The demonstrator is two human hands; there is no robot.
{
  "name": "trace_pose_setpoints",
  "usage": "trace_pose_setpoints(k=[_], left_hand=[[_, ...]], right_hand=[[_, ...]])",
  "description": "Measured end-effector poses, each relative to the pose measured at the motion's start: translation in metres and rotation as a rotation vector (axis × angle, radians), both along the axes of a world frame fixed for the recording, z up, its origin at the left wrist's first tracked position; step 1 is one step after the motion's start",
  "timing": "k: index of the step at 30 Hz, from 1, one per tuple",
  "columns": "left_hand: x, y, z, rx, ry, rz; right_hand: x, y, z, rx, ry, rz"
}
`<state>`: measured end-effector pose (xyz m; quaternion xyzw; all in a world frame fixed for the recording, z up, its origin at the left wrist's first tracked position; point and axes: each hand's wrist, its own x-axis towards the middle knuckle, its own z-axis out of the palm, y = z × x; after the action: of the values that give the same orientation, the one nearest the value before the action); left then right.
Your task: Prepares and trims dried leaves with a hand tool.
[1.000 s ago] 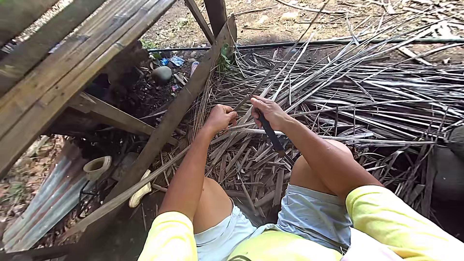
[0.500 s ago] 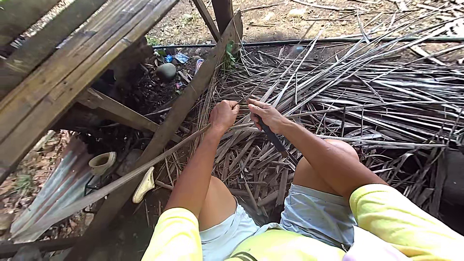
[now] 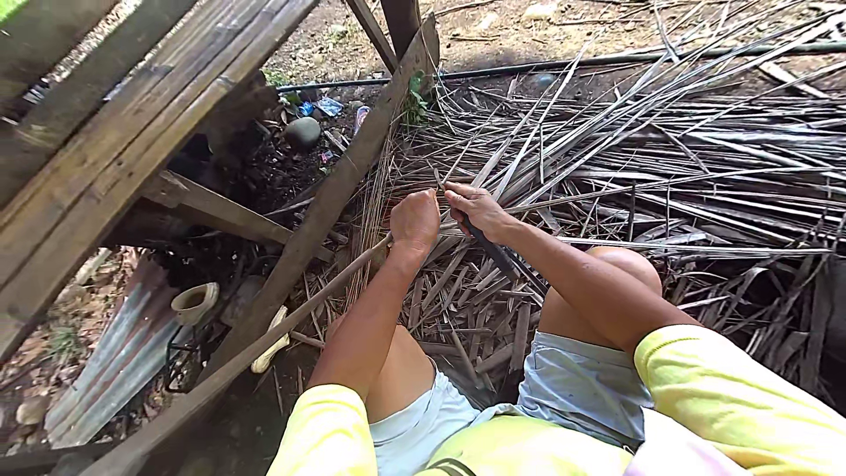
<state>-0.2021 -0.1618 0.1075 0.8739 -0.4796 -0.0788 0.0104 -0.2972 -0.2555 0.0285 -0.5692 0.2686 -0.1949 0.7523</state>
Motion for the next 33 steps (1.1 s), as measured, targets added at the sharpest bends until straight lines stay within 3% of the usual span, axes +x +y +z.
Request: trace_pose_setpoints(k=[4,10,17,29,33], left_hand=[[-0.003,0.0,0.004,0.009,0.033,0.019],[0.012,0.006,0.005,-0.038,0.08,-0.008],[0.0,0.012,0.006,0.011,-0.039,-0.077],[0.041,0.038,0.026,-0.112,0.117,-0.129],[0.055,0.044,0.025,-0.14,0.155,-0.132]], right_hand=[[0.002,-0.009,-0.009,-0.058,-0.015,0.002],[-0.011,-0.01,-0.006,0.039,-0.032,0.084],[-0.016,-0.041,-0.009,0.17,0.006,-0.13],[-0.069,-0.132,-0.006,0.108,0.039,-0.389],[-0.099,-0.158,-0.013,0.09,0.073,-0.61]])
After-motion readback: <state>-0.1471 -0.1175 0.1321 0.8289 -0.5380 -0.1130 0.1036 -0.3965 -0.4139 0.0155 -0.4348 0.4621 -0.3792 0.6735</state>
